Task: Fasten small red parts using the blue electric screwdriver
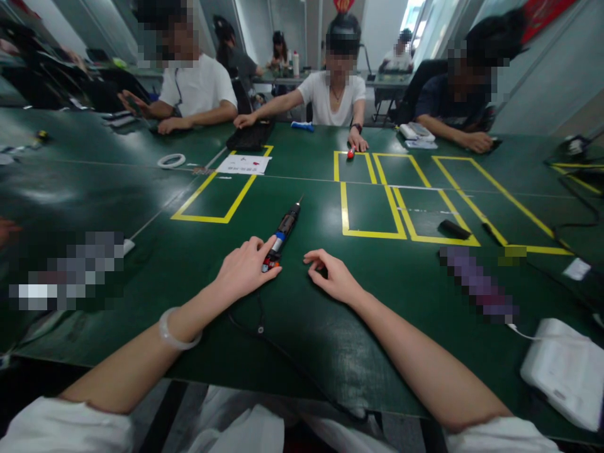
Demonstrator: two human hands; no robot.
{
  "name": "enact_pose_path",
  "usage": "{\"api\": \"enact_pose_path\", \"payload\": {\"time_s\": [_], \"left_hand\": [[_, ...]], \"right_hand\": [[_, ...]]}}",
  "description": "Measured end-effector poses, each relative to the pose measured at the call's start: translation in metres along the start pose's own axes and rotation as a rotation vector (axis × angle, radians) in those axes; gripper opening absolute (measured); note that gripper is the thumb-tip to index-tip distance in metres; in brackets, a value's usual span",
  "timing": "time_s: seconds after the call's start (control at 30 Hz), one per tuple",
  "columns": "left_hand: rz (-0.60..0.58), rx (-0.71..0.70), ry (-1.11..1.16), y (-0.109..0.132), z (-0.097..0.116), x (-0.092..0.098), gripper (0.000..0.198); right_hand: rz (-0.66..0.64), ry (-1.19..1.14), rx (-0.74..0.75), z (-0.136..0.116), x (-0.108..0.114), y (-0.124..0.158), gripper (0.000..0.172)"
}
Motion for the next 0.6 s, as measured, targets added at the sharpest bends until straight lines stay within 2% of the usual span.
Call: {"api": "enact_pose_path", "payload": {"time_s": [0.1,0.2,0.4,0.5,0.6], "left_hand": [[-0.018,0.072,-0.009,0.008,-0.039,-0.001,0.075],[-0.050,0.177,-0.032,0.017,-0.087,-0.002,0.077],[-0.085,0.329,-0.077,0.039,-0.176,-0.001,0.071],[-0.088,0.384,-0.081,0.047,-0.203,-0.001,0.071],[-0.037,0.382,-0.090,0.050,-0.211,0.001,0.072]], "right_hand": [[0.010,-0.017,-0.014,0.002,0.003,0.000,0.028],[0.011,0.013,-0.014,0.000,0.004,-0.001,0.021],[0.005,0.048,-0.014,-0.001,0.003,-0.001,0.017],[0.001,0.043,-0.010,-0.001,0.002,-0.002,0.018],[-0.005,0.044,-0.005,0.000,0.001,-0.002,0.018]]}}
Point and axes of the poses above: each hand's wrist, its own y-axis away from the middle knuckle, its own x-axis out of the back of the hand, z = x × y, the point moved 9 cm from there along -y, towards the middle knuckle, and after that the axes turned 5 degrees about y, right-handed, at the moved point
